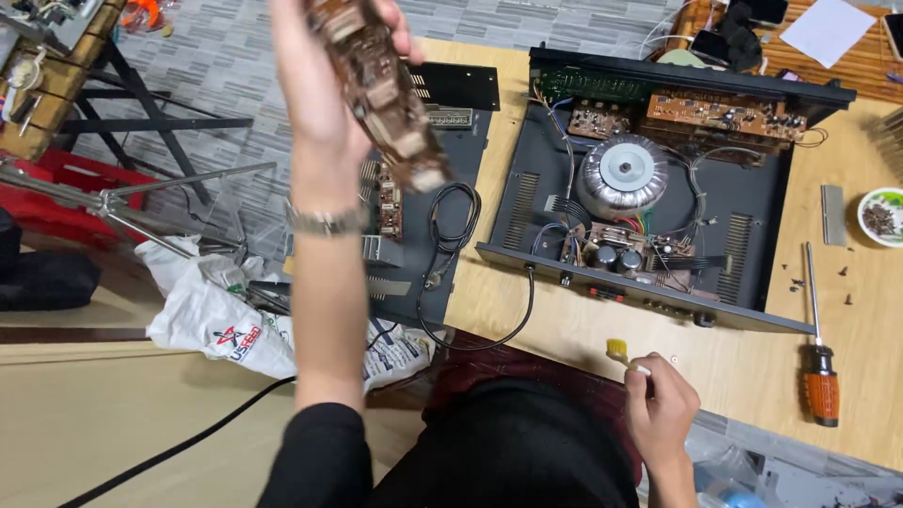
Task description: Cleaning and inspecting a circuit board from an open audio amplifier using a brush and screwdriver
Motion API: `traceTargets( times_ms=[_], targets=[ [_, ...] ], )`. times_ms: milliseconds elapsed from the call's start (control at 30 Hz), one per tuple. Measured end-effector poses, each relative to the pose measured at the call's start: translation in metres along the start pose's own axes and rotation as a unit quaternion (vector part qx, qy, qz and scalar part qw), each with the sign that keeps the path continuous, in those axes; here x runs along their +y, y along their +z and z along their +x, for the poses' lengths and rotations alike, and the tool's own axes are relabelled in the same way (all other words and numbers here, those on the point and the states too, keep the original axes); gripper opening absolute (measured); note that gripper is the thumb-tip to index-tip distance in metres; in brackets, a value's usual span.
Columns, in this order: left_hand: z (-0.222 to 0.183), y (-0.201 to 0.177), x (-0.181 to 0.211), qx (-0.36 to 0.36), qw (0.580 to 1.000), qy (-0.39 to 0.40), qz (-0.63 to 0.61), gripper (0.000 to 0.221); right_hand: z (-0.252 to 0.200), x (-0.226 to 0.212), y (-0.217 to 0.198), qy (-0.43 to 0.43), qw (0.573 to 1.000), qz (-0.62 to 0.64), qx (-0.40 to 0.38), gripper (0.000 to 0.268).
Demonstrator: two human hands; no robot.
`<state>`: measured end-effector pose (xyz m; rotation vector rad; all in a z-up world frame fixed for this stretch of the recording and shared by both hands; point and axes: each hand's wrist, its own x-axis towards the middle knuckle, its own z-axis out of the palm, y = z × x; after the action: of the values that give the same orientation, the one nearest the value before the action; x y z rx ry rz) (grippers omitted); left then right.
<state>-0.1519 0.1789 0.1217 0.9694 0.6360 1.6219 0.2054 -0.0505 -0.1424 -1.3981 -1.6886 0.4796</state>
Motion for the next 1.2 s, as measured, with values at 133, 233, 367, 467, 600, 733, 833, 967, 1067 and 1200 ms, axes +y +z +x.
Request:
traceTargets(
  times_ms=[133, 233, 367, 467, 600, 733, 833, 967, 1067, 1200],
  targets=[
    [0.033, -0.071, -0.019, -0.02, 0.958, -0.095, 0.269, 0.033, -0.001, 0.009, -0.004, 0.017, 1.0, -0.02, 0.004, 0.025],
    [0.038, -0.15, -0.056, 0.015, 0.841, -0.224, 0.492, 0.049, -0.002, 0.015, -0.006, 0.027, 0.999, -0.03, -0.006, 0.026],
    [0.031, -0.284, -0.119, 0.115, 0.828, -0.329, 0.44, 0.036, -0.005, 0.019, -0.005, 0.02, 0.999, -0.046, -0.011, 0.024],
    [0.029, -0.367, -0.15, 0.154, 0.775, -0.337, 0.513, 0.037, -0.007, 0.02, -0.004, 0.012, 0.999, -0.049, -0.021, 0.023],
    [0.029, -0.419, -0.163, 0.091, 0.624, -0.323, 0.706, 0.058, -0.008, 0.021, -0.001, 0.013, 0.998, -0.054, -0.043, 0.023],
    [0.036, -0.458, -0.176, 0.072, 0.575, -0.303, 0.756, 0.071, -0.006, 0.016, -0.001, 0.007, 0.998, -0.051, -0.047, 0.022],
    [0.025, -0.411, -0.161, 0.052, 0.52, -0.224, 0.823, 0.054, -0.008, 0.019, -0.001, 0.008, 0.997, -0.052, -0.05, 0.021],
    [0.006, -0.292, -0.134, 0.071, 0.499, -0.327, 0.799, 0.067, -0.007, 0.018, -0.003, 0.006, 0.997, -0.051, -0.052, 0.022],
    [0.014, -0.324, -0.167, 0.009, 0.427, -0.313, 0.848, 0.056, -0.007, 0.016, -0.003, 0.007, 0.997, -0.053, -0.052, 0.022],
    [0.022, -0.359, -0.181, -0.033, 0.37, -0.295, 0.88, 0.047, -0.009, 0.015, -0.004, 0.012, 0.997, -0.059, -0.052, 0.02]
  ],
)
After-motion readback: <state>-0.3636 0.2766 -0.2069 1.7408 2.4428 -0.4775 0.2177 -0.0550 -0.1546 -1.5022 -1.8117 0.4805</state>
